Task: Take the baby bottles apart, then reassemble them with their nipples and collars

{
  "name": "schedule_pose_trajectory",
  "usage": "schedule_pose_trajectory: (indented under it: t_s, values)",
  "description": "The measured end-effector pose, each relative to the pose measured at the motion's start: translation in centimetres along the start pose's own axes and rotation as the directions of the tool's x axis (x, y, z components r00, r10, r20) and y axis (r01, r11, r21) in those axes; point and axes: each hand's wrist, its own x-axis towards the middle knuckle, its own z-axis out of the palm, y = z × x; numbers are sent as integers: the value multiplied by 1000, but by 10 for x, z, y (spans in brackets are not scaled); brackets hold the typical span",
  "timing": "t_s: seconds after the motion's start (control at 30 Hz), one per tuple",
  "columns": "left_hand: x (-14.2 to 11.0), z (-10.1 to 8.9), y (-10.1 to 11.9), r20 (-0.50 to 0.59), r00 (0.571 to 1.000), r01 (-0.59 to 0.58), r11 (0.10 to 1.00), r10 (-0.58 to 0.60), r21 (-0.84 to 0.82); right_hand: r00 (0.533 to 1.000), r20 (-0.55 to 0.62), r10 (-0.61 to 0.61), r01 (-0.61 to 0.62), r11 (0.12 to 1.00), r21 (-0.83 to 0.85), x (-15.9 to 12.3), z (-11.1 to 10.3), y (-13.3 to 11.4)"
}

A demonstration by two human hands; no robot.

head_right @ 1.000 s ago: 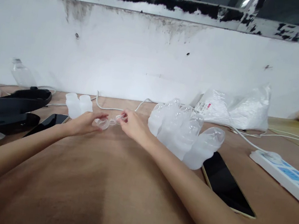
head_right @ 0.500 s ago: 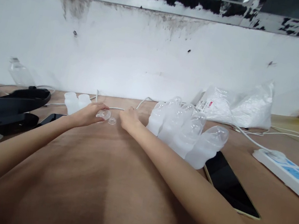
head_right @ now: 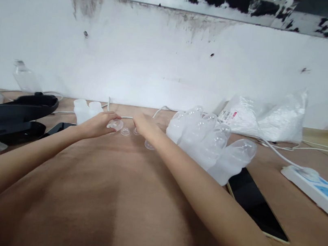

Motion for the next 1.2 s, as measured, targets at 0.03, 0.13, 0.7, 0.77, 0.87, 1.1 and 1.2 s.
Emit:
schedule_pose_trajectory:
  t_s: [0.03,0.13,0.7,0.77,0.87,1.1,1.2]
  values:
    - [0,1,-1,0,1000,2,1000,-2,1,1000,-7,-5,5,1000,7,1,0,0]
    - [1,3,-2,4,1000,4,1000,-4,7,998,-57,-35,37,999,36,5,0,-3]
    - [18,16,-3,70,998,7,1000,-6,-8,944,-234,-234,252,966,52,19,3,0]
    - [19,19,-4,100,995,-12,1000,14,-20,946,-228,-231,247,968,44,18,4,-1]
    - [19,23,-7,157,986,-44,998,50,-39,949,-214,-232,246,968,40,14,5,-2]
    - [18,25,-10,216,975,-42,999,45,-20,954,-190,-234,244,969,30,11,5,-5]
    - [18,22,-8,218,975,-32,999,36,-19,957,-193,-218,228,973,27,13,6,-4]
